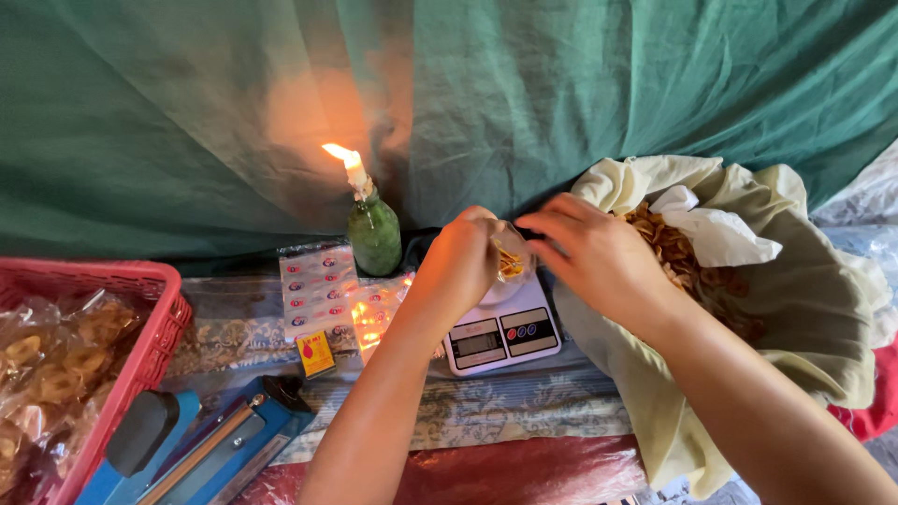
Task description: The person scoops dried fruit from a large cloth bag into a small plastic bag placed on a digital scale. After filling the bag, the person seals it by melting the plastic edges over a lit candle flame and then places the sealed package into a red basket.
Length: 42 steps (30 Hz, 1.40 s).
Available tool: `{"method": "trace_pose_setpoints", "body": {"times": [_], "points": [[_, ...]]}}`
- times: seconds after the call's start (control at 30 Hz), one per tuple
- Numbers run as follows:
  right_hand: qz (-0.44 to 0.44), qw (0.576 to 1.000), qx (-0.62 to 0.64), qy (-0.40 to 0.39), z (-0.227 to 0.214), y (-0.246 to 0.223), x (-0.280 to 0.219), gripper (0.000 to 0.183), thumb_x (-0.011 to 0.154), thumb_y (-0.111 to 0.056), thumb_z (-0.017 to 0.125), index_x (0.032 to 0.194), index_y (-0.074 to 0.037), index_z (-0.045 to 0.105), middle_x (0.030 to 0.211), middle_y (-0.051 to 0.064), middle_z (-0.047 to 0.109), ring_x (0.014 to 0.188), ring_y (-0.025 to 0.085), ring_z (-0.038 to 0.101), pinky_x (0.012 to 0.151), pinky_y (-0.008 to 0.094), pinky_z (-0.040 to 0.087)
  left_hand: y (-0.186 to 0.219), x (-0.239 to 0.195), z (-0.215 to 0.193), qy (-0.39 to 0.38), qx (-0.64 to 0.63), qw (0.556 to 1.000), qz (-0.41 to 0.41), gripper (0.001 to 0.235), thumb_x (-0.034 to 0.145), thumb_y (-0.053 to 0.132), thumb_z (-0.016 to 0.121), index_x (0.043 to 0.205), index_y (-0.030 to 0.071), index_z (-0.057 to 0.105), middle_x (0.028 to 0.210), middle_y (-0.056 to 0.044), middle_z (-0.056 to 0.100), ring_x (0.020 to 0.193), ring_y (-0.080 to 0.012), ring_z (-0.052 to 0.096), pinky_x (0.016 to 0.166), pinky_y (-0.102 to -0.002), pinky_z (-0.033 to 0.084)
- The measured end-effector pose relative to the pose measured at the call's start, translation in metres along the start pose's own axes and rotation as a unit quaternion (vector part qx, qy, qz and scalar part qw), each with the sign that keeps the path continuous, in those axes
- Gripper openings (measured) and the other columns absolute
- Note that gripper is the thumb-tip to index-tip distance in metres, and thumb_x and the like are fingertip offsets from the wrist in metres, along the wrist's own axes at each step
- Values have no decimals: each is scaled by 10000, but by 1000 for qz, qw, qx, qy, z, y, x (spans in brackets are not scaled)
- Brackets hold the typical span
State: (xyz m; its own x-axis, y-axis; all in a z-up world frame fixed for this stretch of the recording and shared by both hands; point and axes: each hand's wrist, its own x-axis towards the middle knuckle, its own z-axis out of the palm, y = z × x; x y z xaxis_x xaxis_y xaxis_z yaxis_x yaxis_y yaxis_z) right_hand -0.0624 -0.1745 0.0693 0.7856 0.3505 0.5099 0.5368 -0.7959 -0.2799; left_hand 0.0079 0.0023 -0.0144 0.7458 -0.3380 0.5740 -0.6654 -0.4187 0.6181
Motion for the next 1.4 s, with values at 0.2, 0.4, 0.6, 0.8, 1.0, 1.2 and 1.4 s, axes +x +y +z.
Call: {"method": "trace_pose_setpoints", "body": {"times": [0.2,0.4,0.6,0.8,1.0,1.2,1.4], "points": [[63,998,-9,-22,-9,19,-23,191,913,-206,707,1073,-109,749,960,85,675,756,310,678,679,417,535,27,1,-17,-182,37,959,-212,245,995,158,516,956,0,699,846,-202,728,822,-370,716,745,-456,523],[70,997,-15,-22,-10,38,-49,189,890,-226,722,1036,-109,747,1088,114,703,739,311,684,660,404,547,25,-13,-25,-195,174,965,12,148,646,12,668,783,13,722,1006,-244,669,827,-430,684,669,-484,536],[201,973,34,-112,-11,28,-69,256,879,-224,686,1123,-173,745,1041,53,762,730,249,764,666,369,607,4,-24,-11,-198,235,951,15,109,761,6,657,834,28,736,987,-223,690,867,-405,704,725,-479,557],[76,976,-23,-202,27,-9,-82,599,799,-92,663,1387,-208,657,1216,189,674,804,366,718,665,448,584,-5,-23,-3,-215,226,950,-19,186,761,59,693,928,43,775,994,-246,696,875,-417,700,706,-486,556],[-27,939,-290,-184,104,-12,-69,440,776,-131,655,1214,-174,658,1131,144,628,909,297,695,682,397,578,-15,-41,16,-192,273,942,-15,256,672,64,726,918,1,761,1051,-211,697,931,-381,706,739,-458,575],[26,855,-450,-255,105,-5,-53,311,833,-172,633,1134,-109,673,1061,86,623,914,238,687,663,350,560,-12,-52,5,-221,366,902,-61,182,708,42,690,869,-11,757,1166,-248,609,939,-372,681,757,-455,578],[22,959,-270,-88,22,3,-38,105,894,-172,629,981,-142,680,895,69,662,894,272,709,701,399,578,36,-41,-56,-74,234,968,47,170,773,6,665,931,25,725,1023,-178,620,910,-373,628,691,-485,540]]}}
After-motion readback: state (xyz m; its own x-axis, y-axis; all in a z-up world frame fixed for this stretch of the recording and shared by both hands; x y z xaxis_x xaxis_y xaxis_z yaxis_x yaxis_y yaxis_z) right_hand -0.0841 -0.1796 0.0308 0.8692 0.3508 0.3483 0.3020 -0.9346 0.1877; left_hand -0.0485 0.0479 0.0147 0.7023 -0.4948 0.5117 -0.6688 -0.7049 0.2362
